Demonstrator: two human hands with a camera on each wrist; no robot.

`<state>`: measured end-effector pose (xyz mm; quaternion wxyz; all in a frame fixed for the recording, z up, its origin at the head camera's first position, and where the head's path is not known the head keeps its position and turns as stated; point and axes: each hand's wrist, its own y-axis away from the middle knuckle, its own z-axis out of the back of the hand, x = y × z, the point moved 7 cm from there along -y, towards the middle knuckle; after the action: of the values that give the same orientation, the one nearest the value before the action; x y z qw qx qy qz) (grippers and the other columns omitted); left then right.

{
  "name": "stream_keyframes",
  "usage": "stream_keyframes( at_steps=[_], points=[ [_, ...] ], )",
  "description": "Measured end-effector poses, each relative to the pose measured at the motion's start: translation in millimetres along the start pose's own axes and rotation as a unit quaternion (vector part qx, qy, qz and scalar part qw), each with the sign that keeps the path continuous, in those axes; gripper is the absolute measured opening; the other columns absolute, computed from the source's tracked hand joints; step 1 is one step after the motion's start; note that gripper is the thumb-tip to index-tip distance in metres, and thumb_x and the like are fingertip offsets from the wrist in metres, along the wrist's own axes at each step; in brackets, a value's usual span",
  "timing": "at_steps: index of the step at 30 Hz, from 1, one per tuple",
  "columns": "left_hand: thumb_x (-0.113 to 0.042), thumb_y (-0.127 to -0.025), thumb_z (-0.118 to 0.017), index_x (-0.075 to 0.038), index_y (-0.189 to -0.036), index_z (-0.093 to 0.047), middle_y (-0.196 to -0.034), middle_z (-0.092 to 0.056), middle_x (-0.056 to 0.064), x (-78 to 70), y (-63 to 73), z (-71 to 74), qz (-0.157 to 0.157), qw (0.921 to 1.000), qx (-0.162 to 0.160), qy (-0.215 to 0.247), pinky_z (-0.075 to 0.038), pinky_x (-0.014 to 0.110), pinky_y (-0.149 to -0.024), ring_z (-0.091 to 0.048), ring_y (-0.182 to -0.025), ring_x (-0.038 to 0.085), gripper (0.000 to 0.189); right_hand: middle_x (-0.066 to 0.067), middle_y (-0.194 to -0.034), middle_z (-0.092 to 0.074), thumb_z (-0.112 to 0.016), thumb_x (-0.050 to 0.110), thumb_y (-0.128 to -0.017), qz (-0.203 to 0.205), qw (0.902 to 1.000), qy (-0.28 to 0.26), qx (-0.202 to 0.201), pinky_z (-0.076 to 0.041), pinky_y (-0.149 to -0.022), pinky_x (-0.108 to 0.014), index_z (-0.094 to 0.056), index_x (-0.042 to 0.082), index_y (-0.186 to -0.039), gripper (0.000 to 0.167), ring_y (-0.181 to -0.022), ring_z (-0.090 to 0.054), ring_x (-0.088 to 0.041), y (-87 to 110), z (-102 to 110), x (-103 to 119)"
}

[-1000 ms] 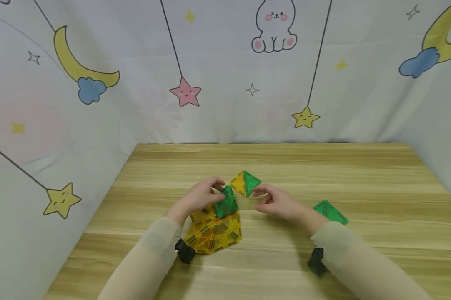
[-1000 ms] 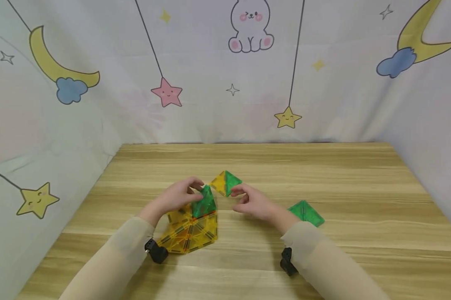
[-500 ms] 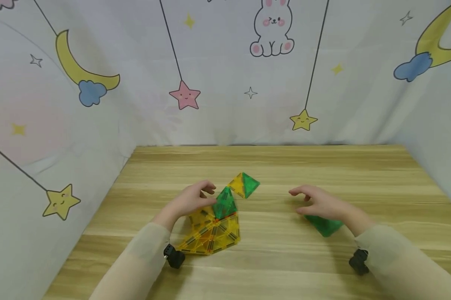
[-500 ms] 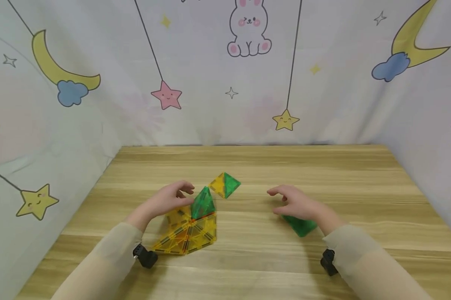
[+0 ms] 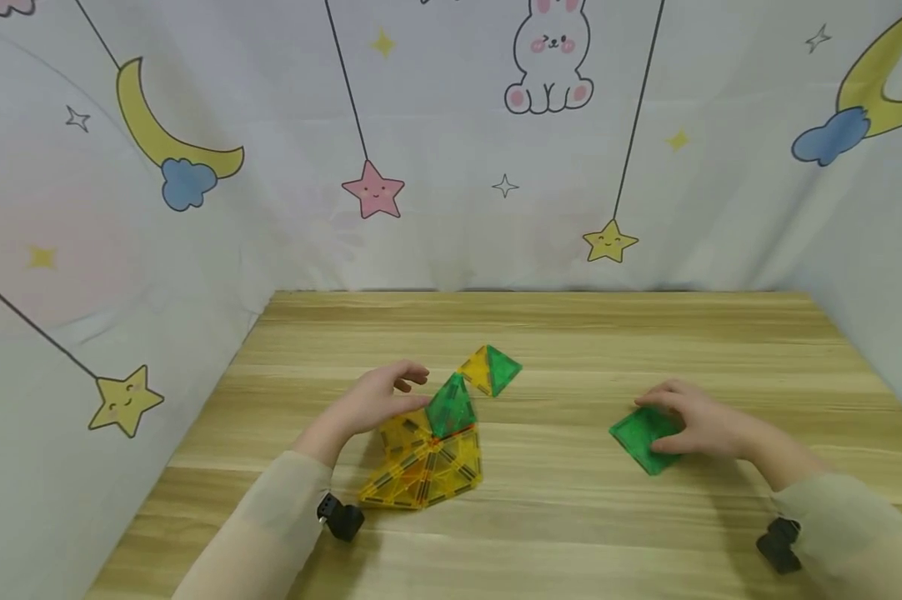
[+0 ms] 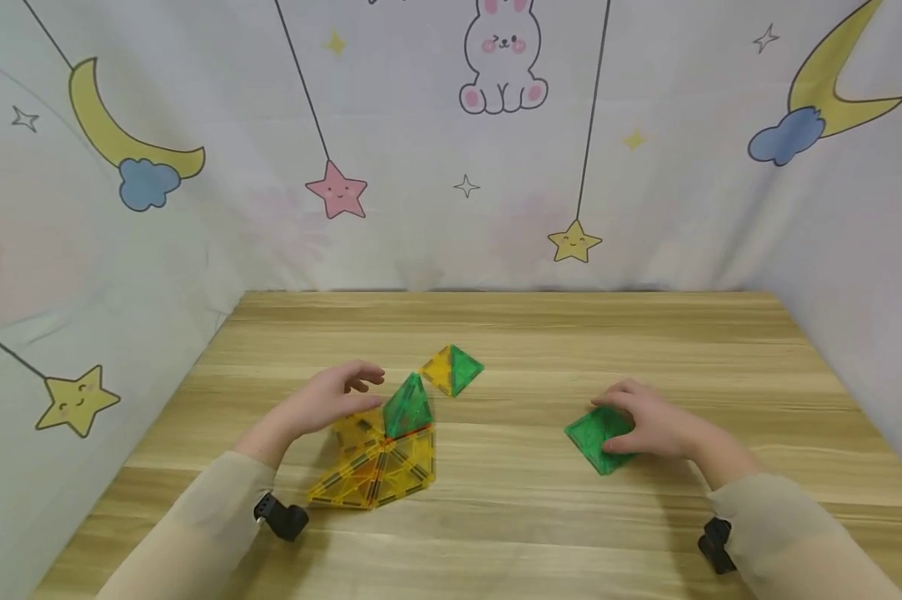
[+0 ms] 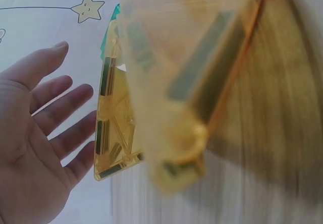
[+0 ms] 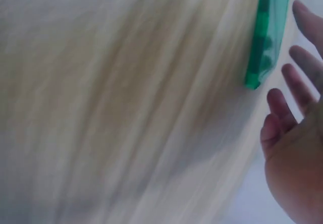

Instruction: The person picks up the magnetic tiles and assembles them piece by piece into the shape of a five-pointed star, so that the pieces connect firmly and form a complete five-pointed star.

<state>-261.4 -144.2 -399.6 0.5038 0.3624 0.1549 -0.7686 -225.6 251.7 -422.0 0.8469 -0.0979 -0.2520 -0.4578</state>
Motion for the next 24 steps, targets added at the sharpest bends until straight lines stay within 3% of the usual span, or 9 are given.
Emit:
stream_keyframes(
  at_steps=[6, 17, 24],
  points=[
    [-0.025, -0.089, -0.066, -0.011, -0.134, -0.049, -0.132, -0.051, 0.001, -11.6, 2.5, -2.1, -0.025, 0.9994, 0.022, 0.009, -0.039, 0.047, -0.094, -0.045, -0.121, 0.026, 0.050, -0.018, -0.122, -0.047, -0.075, 0.040, -0.078, -0.005, 0.9999, 0.014, 0.002, -0.043, -0.078, -0.043, -0.054, 0.004, -0.128, 0.065, -0.104, -0.048, -0.033, 3.8, -7, -3],
    [-0.027, -0.087, -0.068, -0.008, -0.136, -0.047, -0.135, -0.049, 0.007, -37.2, -6.3, -7.3, -0.073, 0.9966, 0.024, -0.029, -0.038, 0.047, -0.097, -0.042, -0.123, 0.034, 0.057, -0.014, -0.124, -0.046, -0.071, 0.043, -0.081, 0.022, 0.9994, 0.025, 0.004, -0.042, -0.080, -0.041, -0.054, 0.006, -0.131, 0.065, -0.105, -0.046, -0.029, -16.2, -21, 24],
    [-0.027, -0.087, -0.068, -0.005, -0.134, -0.049, -0.131, -0.052, 0.009, -61.9, -12.3, -24.8, -0.096, 0.9925, 0.027, -0.070, -0.038, 0.043, -0.097, -0.047, -0.120, 0.031, 0.056, -0.008, -0.120, -0.047, -0.071, 0.045, -0.080, 0.033, 0.9992, 0.020, -0.004, -0.042, -0.081, -0.038, -0.054, 0.008, -0.130, 0.065, -0.102, -0.046, -0.023, -30.3, -32, 36]
  ],
)
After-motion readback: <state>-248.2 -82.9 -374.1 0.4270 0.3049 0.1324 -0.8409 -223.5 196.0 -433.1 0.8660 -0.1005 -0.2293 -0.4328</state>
